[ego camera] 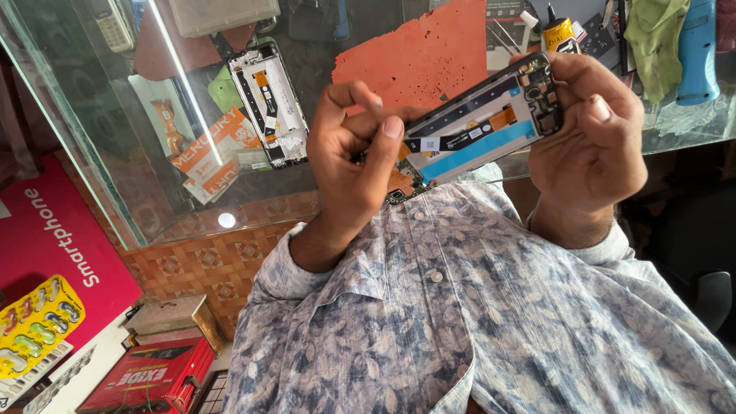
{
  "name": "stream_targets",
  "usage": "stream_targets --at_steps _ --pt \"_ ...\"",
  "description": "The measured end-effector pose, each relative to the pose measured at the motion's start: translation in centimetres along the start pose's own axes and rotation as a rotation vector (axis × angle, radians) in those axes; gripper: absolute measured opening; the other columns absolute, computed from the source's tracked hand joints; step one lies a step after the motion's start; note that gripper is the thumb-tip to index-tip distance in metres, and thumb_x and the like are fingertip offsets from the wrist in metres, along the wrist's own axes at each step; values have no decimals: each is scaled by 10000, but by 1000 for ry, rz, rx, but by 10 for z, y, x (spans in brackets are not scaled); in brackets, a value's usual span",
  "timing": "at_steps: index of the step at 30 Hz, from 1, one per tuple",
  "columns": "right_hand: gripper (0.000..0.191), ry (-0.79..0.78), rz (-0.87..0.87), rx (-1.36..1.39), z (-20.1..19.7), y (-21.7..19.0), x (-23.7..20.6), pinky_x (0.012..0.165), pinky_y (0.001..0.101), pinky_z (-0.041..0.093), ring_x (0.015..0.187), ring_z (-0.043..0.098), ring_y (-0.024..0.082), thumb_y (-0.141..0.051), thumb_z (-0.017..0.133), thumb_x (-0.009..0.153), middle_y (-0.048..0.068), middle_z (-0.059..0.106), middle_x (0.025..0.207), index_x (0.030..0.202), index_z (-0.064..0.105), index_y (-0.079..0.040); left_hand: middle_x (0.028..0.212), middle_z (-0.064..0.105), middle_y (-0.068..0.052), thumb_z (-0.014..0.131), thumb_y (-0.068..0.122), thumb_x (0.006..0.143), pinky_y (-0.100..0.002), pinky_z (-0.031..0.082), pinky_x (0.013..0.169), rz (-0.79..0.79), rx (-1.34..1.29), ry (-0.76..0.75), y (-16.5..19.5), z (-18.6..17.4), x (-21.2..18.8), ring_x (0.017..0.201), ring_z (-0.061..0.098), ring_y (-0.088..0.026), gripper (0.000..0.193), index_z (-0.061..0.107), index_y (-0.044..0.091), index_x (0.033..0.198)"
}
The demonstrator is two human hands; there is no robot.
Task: The person repairs a disassembled smartphone on a workbench, using tweezers to manipulate internal components and ribbon cables. They carefully align and press parts into place, occasionally rotating the device to access different areas.
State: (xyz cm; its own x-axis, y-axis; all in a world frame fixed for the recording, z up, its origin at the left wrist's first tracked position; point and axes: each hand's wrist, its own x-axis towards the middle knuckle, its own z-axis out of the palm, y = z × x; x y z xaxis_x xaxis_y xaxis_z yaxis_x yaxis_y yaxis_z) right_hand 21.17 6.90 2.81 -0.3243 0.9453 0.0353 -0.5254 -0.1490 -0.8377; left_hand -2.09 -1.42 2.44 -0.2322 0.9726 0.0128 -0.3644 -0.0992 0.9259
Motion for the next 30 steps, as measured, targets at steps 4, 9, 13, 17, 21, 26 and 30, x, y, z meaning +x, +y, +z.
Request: stream_targets --at_steps 4,9,13,17,21,26,30 --pt "666 -35 -3 -57 3 -6 0 1049 311 579 1122 720 303 -222 445 985 404 614 1278 1411 455 290 878 766 -163 605 52 1112 -159 364 587 -57 -8 21 -3 -3 2 626 513 19 216 443 57 1255" --pt "673 -10 12 -30 5 -8 3 1047 331 584 1123 720 319 -179 441 917 418 602 1303 1385 430 305 909 757 -199 604 45 1115 -170 435 658 -44 -46 15 -7 -4 2 666 561 7 213 441 49 1251" --pt "611 22 41 -67 8 -10 1 1036 313 585 1115 724 280 -118 478 941 368 632 1276 1400 459 286 946 782 -215 604 30 1130 -162 425 642 -28 -39 5 -8 -4 1 681 564 9 181 446 46 1217" --pt "435 13 -2 -181 11 -6 1 948 255 592 1016 743 198 -66 552 1035 258 711 1185 1355 560 230 1034 777 -227 609 26 1123 -165 453 662 -33 -12 18 -5 -1 -3 714 576 8 210 440 63 1243" --pt "301 53 13 -294 11 -2 2 856 198 559 914 714 127 2 607 1043 167 736 1126 1277 612 193 1058 774 -229 614 33 1128 -169 475 679 1 32 18 -5 1 -4 723 590 3 201 433 59 1211" --pt "234 102 67 -288 8 4 6 814 165 507 844 652 82 44 621 1025 118 724 1010 1212 632 184 1069 769 -225 601 24 1126 -171 480 664 18 31 25 -7 3 -2 708 585 8 201 439 59 1238" --pt "291 100 86 -122 7 10 15 798 188 528 827 670 96 11 603 926 120 743 1012 1174 624 162 1054 772 -200 599 12 1122 -160 445 631 7 23 56 -7 6 -2 682 554 22 188 443 57 1219"
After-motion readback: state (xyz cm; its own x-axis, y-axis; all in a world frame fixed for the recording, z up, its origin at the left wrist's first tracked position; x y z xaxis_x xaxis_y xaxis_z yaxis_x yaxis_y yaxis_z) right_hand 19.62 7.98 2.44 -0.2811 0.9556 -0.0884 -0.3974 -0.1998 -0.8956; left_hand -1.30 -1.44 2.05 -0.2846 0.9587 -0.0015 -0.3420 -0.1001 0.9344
